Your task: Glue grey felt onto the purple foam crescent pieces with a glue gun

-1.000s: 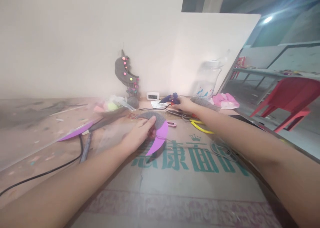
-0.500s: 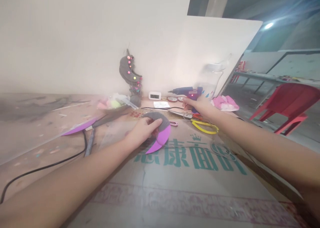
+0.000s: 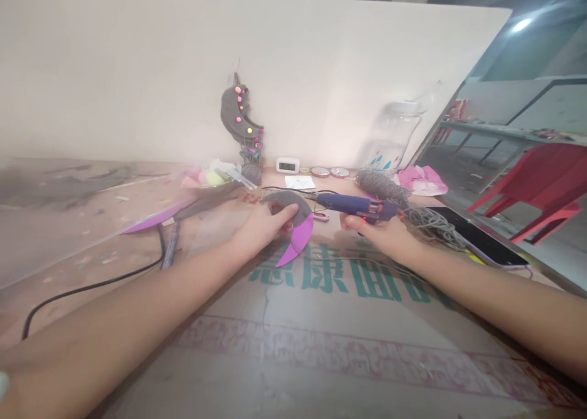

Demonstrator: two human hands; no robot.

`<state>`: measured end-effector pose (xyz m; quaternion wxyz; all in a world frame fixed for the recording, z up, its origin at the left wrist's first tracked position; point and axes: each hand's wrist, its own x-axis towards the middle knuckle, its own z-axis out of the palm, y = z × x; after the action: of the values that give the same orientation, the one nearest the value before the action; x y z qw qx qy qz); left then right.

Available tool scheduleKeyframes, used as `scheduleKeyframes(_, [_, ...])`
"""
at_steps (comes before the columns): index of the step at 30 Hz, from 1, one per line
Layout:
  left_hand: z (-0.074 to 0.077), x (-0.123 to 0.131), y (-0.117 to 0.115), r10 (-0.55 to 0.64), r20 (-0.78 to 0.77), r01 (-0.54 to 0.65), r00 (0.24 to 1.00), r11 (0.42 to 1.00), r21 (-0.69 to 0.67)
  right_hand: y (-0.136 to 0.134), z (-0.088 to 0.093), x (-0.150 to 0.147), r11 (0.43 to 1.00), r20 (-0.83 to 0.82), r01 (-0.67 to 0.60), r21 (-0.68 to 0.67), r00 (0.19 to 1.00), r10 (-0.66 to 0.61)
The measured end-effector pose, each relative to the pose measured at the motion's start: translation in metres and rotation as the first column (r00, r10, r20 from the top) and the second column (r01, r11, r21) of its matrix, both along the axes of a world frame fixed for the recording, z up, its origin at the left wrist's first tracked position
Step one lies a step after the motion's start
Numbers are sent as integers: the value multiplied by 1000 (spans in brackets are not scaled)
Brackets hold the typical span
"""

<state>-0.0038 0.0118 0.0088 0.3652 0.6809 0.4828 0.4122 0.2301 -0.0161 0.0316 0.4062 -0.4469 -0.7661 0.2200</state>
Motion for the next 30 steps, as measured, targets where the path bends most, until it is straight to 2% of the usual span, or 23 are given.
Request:
scheduleKeyframes(6, [5,-1,-4,46,-64,-47,997,999,-11,-8,-3,1,996,122,-3,-85,992,14])
scheduleKeyframes(10, [7,-2,-5,84,-112,-87,990,996,-18,-9,-7,0,996,186,38,-81,982,-23])
scheduleKeyframes(15, [6,-4,-3,128,-153,-133,980,991,-24,-5,-15,0,989,121,53,-140,992,-36])
scheduleKeyframes(19, [5,-3,-2,115,-138,-117,984,993,-6,-2,-20,0,983,62,62,-172,997,-52])
scheduleKeyframes(26, [4,-2,-3,81,-83,-79,993,996,31,-3,-19,1,991,153,70,-118,987,-51])
scheduleKeyframes(30, [4,-2,-4,73,-70,-73,995,997,7,-2,-21,1,989,133,76,-126,989,-59])
